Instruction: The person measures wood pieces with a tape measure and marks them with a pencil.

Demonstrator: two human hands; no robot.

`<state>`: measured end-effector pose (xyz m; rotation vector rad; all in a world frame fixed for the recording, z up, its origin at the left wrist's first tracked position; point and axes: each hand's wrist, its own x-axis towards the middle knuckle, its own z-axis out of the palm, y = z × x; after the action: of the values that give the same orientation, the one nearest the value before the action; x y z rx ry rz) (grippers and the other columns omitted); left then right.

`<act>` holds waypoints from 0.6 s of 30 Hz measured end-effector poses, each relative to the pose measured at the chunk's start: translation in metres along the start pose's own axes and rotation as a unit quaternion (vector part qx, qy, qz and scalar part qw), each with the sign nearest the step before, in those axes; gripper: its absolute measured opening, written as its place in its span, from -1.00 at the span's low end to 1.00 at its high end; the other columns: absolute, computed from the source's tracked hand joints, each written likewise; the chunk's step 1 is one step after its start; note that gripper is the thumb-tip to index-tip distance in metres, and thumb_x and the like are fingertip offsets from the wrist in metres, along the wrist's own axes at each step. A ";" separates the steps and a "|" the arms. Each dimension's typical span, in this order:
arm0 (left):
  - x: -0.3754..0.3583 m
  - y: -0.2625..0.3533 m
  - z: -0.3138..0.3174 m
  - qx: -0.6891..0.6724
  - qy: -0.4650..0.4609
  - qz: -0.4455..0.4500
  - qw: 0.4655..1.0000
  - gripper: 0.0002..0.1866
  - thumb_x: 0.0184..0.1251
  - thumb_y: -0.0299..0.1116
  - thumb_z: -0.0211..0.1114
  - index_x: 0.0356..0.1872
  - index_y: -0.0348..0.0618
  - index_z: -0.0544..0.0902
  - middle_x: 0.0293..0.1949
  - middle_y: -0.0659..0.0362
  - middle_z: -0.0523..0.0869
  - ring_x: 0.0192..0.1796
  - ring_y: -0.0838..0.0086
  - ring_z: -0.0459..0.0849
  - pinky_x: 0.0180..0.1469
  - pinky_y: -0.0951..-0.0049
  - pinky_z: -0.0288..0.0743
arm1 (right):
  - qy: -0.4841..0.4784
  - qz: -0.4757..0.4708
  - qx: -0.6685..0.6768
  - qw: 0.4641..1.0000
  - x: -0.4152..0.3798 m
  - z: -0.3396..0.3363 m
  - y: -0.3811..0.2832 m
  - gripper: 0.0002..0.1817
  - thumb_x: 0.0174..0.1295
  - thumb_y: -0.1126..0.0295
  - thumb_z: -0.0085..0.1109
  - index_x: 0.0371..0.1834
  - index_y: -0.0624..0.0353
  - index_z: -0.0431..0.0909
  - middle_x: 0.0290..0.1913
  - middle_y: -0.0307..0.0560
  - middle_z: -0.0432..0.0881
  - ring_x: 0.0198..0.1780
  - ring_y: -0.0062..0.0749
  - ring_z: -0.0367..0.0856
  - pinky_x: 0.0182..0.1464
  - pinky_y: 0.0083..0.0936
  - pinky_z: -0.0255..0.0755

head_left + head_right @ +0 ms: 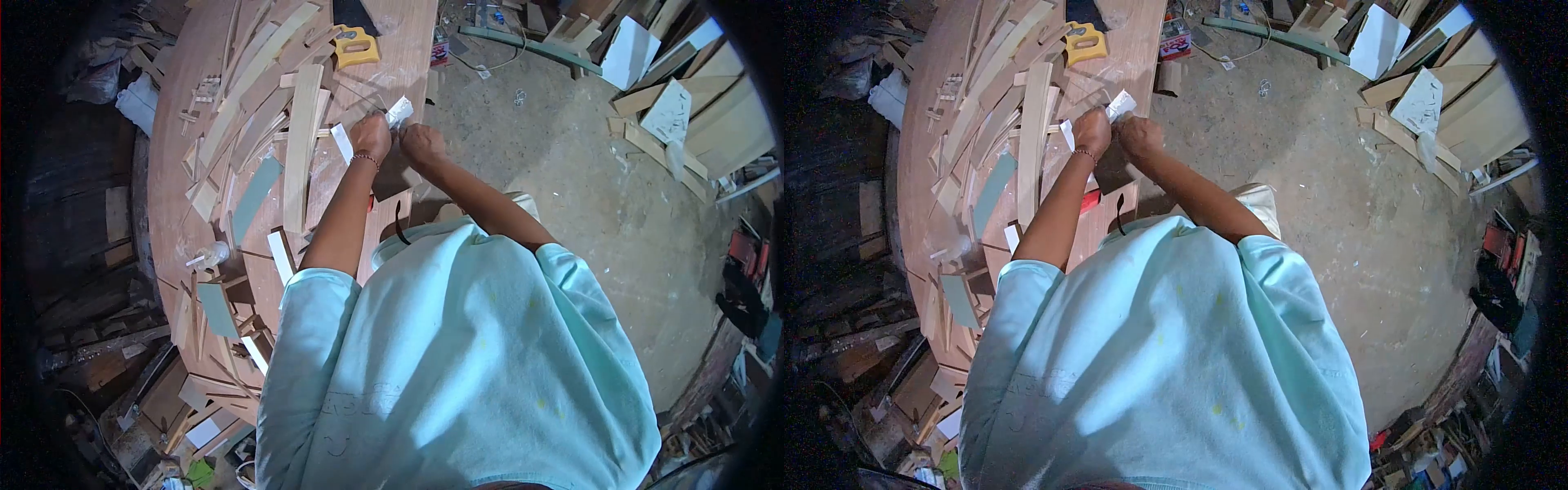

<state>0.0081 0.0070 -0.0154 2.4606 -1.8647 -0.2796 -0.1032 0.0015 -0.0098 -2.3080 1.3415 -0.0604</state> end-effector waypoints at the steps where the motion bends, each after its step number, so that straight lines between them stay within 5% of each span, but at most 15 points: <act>1: 0.001 -0.001 0.000 0.001 0.001 0.001 1.000 -0.84 -0.17 -0.37 0.15 -0.54 -0.23 0.58 -0.41 -0.05 0.57 -0.31 0.18 0.56 -0.27 0.33 0.43 | 0.002 0.000 0.001 1.000 0.000 0.000 0.000 -0.87 0.05 0.41 -0.15 -0.51 0.23 0.37 -0.54 0.03 0.52 -0.42 -0.20 0.55 -0.45 -0.42 0.43; 7: 0.004 -0.002 -0.005 -0.006 -0.053 -0.004 0.999 -0.82 -0.16 -0.36 0.16 -0.52 -0.25 0.58 -0.40 -0.05 0.57 -0.29 0.19 0.56 -0.26 0.33 0.43 | 0.074 -0.011 -0.006 0.997 -0.010 0.023 0.015 -0.83 0.05 0.33 -0.14 -0.51 0.19 0.38 -0.56 0.01 0.52 -0.44 -0.19 0.54 -0.46 -0.38 0.42; 9: 0.005 -0.001 -0.011 -0.014 -0.096 0.002 0.995 -0.80 -0.19 -0.34 0.19 -0.53 -0.26 0.58 -0.40 -0.05 0.57 -0.27 0.19 0.55 -0.25 0.33 0.42 | 0.078 -0.046 0.011 0.996 -0.024 0.033 0.033 -0.77 0.11 0.32 -0.29 -0.41 0.22 0.36 -0.54 0.09 0.51 -0.44 -0.12 0.53 -0.41 -0.27 0.39; 12: 0.002 0.001 -0.007 -0.024 -0.081 0.001 0.996 -0.79 -0.19 -0.32 0.20 -0.51 -0.24 0.58 -0.40 -0.05 0.57 -0.27 0.19 0.55 -0.24 0.33 0.42 | 0.016 0.031 0.039 0.999 -0.041 0.001 0.022 -0.78 0.10 0.34 -0.30 -0.46 0.22 0.35 -0.54 0.10 0.51 -0.44 -0.13 0.53 -0.44 -0.28 0.39; 18: 0.003 -0.003 0.002 -0.012 -0.018 0.009 1.000 -0.80 -0.19 -0.34 0.19 -0.48 -0.21 0.58 -0.41 -0.06 0.57 -0.29 0.17 0.56 -0.25 0.31 0.42 | 0.043 0.012 0.022 0.999 0.005 0.024 0.011 -0.78 0.08 0.34 -0.27 -0.50 0.22 0.36 -0.53 0.08 0.52 -0.45 -0.16 0.55 -0.45 -0.32 0.41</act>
<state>0.0116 0.0046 -0.0181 2.4391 -1.8846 -0.3452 -0.1033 0.0016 -0.0362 -2.2752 1.3941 -0.1810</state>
